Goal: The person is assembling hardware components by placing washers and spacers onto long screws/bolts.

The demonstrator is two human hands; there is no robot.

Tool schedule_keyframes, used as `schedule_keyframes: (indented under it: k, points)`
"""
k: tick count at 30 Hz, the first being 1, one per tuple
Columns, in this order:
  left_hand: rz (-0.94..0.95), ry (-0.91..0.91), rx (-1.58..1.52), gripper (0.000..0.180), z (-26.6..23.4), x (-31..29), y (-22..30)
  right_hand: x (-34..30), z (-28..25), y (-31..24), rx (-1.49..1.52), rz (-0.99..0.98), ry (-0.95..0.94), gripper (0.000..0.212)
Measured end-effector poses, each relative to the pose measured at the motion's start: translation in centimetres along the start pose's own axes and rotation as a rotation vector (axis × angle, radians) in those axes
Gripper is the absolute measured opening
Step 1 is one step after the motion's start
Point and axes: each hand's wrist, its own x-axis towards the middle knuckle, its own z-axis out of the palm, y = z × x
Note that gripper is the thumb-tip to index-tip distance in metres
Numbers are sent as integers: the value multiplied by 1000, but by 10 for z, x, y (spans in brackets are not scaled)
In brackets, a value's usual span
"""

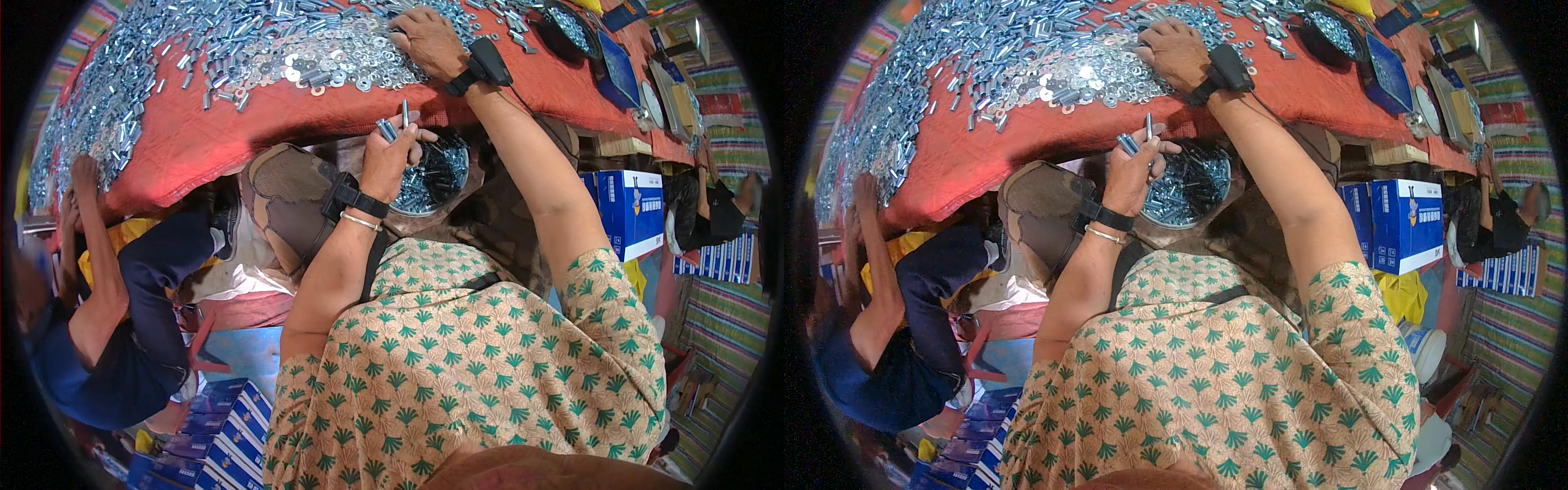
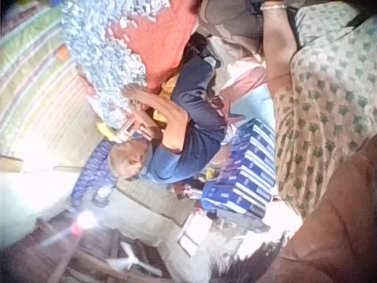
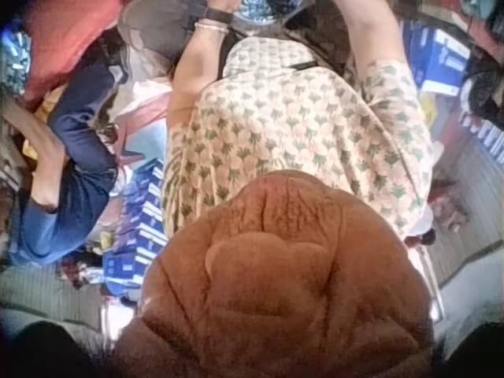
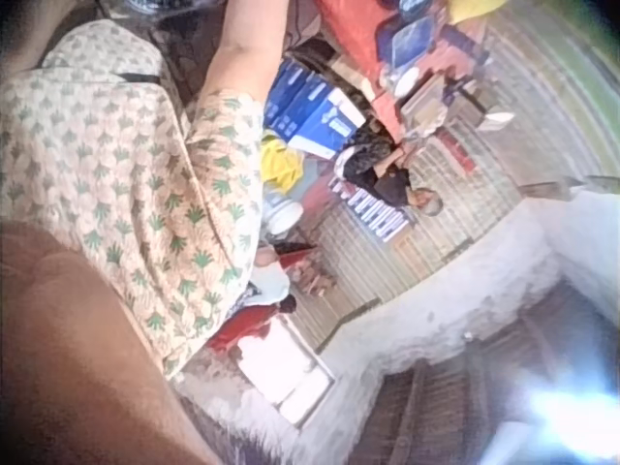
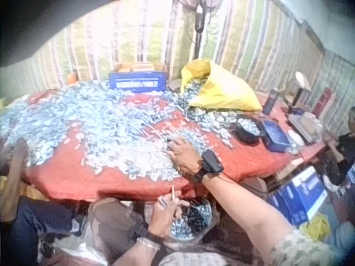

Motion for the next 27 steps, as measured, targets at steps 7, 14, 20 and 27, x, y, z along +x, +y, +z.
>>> schedule_keyframes:
  k: [7,14,20,27]
  points:
    - [-23,-78,62,17,1,4,-8,-9,-15,35,-59,-386,154,27]
    - [-74,-41,73,23,2,3,-3,-57,-43,42,282,88,326,18]
    - [-61,-13,176,23,-2,5,-11,-67,-42,32,427,160,287,13]
    - [-51,27,253,16,-3,6,-14,-55,-23,26,338,42,187,21]
